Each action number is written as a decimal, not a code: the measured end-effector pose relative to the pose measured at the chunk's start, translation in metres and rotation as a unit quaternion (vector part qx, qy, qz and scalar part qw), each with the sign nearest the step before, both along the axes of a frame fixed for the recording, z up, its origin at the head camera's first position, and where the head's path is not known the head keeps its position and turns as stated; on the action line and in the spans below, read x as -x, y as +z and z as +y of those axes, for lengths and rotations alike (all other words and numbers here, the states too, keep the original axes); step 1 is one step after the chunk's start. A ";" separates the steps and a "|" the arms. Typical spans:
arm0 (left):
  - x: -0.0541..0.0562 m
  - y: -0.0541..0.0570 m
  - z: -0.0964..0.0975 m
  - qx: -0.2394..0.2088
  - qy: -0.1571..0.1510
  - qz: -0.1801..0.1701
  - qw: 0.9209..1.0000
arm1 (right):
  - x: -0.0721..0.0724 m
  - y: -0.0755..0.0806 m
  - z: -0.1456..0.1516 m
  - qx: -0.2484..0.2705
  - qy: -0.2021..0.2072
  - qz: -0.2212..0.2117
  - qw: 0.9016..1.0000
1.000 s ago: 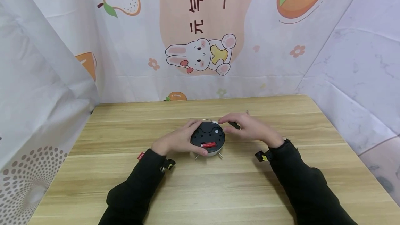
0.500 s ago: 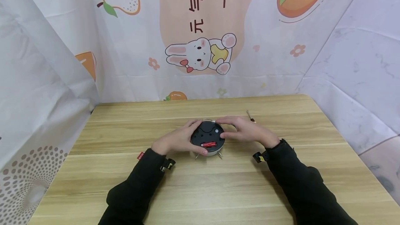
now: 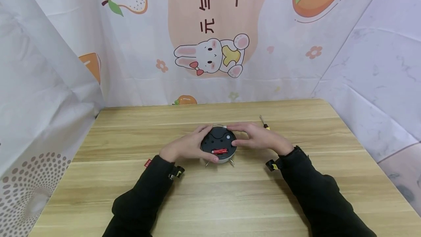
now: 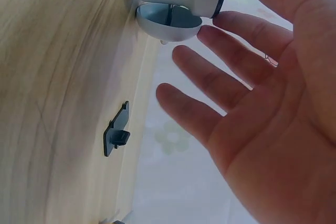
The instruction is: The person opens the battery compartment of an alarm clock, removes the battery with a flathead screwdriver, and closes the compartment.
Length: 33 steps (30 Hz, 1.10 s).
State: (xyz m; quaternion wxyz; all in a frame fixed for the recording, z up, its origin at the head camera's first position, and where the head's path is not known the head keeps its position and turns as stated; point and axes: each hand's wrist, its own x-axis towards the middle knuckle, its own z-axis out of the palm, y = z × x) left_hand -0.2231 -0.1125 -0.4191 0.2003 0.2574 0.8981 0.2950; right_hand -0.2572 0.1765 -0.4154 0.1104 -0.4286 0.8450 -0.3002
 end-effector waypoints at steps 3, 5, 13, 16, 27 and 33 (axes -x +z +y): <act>0.000 0.001 0.000 -0.001 -0.001 0.001 1.000 | 0.000 0.000 0.000 -0.003 -0.004 -0.008 1.000; 0.000 0.001 0.000 -0.002 -0.002 0.002 1.000 | 0.000 0.000 0.000 -0.003 -0.005 -0.010 1.000; 0.001 0.000 -0.001 0.003 -0.005 0.006 1.000 | 0.000 -0.001 0.001 0.003 -0.006 -0.018 1.000; 0.001 0.001 -0.001 0.005 -0.007 0.014 1.000 | 0.001 -0.002 0.001 0.004 -0.006 -0.017 1.000; -0.001 0.010 -0.003 0.010 -0.022 0.078 0.997 | 0.003 -0.007 0.000 0.016 -0.009 -0.035 0.999; 0.002 0.014 -0.002 -0.011 -0.035 0.159 0.987 | 0.003 -0.007 0.001 0.034 -0.004 -0.071 0.997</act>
